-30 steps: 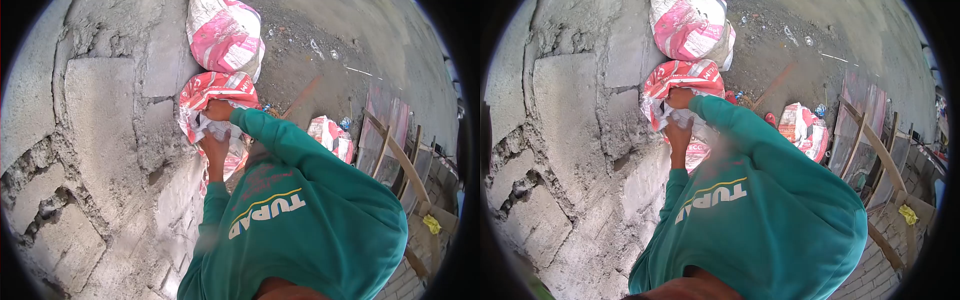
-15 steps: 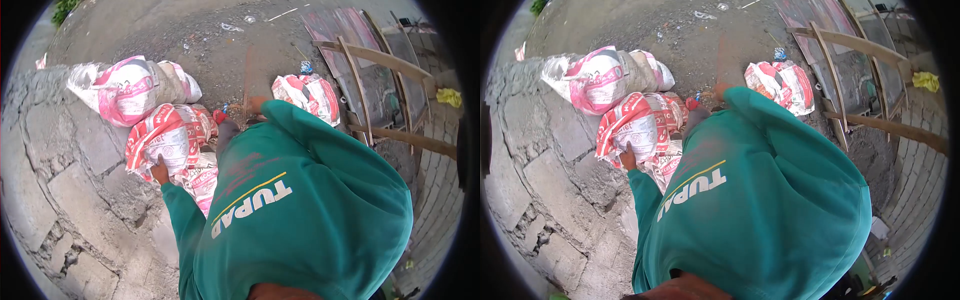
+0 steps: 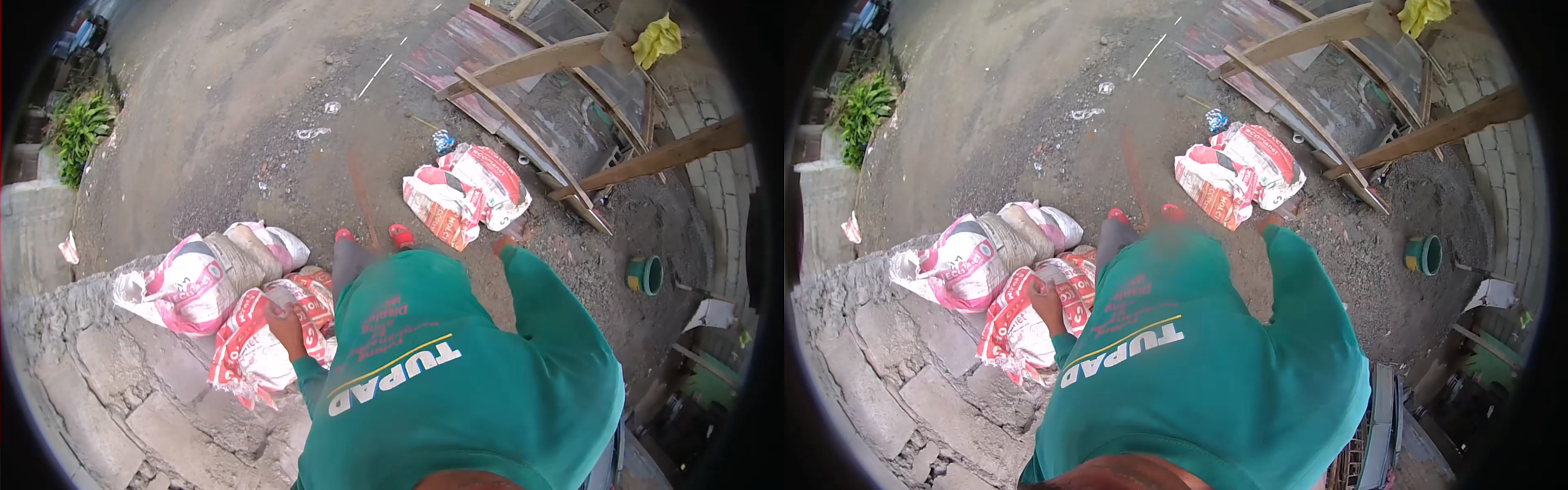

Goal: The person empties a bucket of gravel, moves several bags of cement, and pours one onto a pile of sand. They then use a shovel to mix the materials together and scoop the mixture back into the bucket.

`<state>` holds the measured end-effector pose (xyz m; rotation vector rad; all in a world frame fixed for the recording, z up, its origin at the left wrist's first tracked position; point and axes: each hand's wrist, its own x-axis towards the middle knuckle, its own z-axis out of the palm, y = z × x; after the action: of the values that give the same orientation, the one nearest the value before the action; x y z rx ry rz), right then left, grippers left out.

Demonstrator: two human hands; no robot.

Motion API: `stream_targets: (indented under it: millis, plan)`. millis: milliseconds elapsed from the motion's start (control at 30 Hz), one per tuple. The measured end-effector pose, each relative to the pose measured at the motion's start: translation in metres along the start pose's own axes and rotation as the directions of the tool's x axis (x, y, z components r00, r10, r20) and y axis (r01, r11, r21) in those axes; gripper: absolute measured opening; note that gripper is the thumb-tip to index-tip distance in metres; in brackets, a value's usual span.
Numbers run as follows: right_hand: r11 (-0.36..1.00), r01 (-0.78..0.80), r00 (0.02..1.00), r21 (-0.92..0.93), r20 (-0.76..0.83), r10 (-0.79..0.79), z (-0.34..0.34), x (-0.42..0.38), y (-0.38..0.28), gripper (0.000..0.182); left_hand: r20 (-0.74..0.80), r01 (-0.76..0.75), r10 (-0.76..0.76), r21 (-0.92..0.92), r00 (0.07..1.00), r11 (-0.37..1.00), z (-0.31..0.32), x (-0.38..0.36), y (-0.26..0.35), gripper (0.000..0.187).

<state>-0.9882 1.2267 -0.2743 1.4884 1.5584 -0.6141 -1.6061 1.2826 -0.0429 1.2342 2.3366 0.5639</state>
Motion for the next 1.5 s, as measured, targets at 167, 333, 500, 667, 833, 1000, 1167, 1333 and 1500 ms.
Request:
stream_targets:
  millis: [167,333,500,667,833,1000,1167,1333,1500]
  plan:
    - [0.717,0.037,0.987,0.696,-0.14,0.084,-0.002,0.038,-0.143,0.029,0.709,0.073,0.123,-0.24,0.694,0.968,0.067,0.077,0.039,0.046]
    - [0.85,0.213,0.885,0.481,-0.463,0.04,-0.057,0.009,-0.145,0.022,0.705,0.227,0.067,-0.315,0.706,0.921,0.134,0.137,0.031,0.04]
    - [0.915,0.085,0.971,0.394,-0.239,0.012,-0.094,0.004,-0.128,0.022,0.796,0.509,-0.224,-0.121,0.563,0.852,0.142,0.181,-0.019,0.031]
    - [0.767,0.079,0.973,0.637,-0.216,0.079,-0.143,0.004,-0.149,0.029,0.894,-0.935,0.362,0.146,0.265,0.322,0.131,0.215,-0.08,0.03]
    - [0.374,0.02,0.903,0.927,-0.177,0.391,-0.197,-0.029,-0.167,0.042,0.884,-0.761,0.194,0.235,0.426,0.604,0.125,0.217,-0.071,0.03]
    - [0.384,0.006,0.928,0.923,-0.148,0.341,-0.194,-0.047,-0.161,0.039,0.907,-0.832,0.188,0.242,0.376,0.5,0.136,0.229,-0.027,0.031]
    - [0.345,0.029,0.946,0.938,-0.137,0.293,-0.048,0.077,-0.18,0.027,0.936,-0.937,0.257,0.157,0.243,0.313,0.158,0.237,0.067,0.032]
    - [0.044,-0.17,0.832,0.984,0.119,0.542,0.041,0.111,-0.2,0.032,0.935,-0.829,0.252,0.07,0.248,0.555,0.225,0.245,0.172,0.028]
    - [-0.663,0.084,0.804,0.744,0.343,0.486,0.015,0.029,-0.189,0.035,0.919,-0.386,0.205,-0.064,0.336,0.92,0.301,0.2,0.316,0.017]
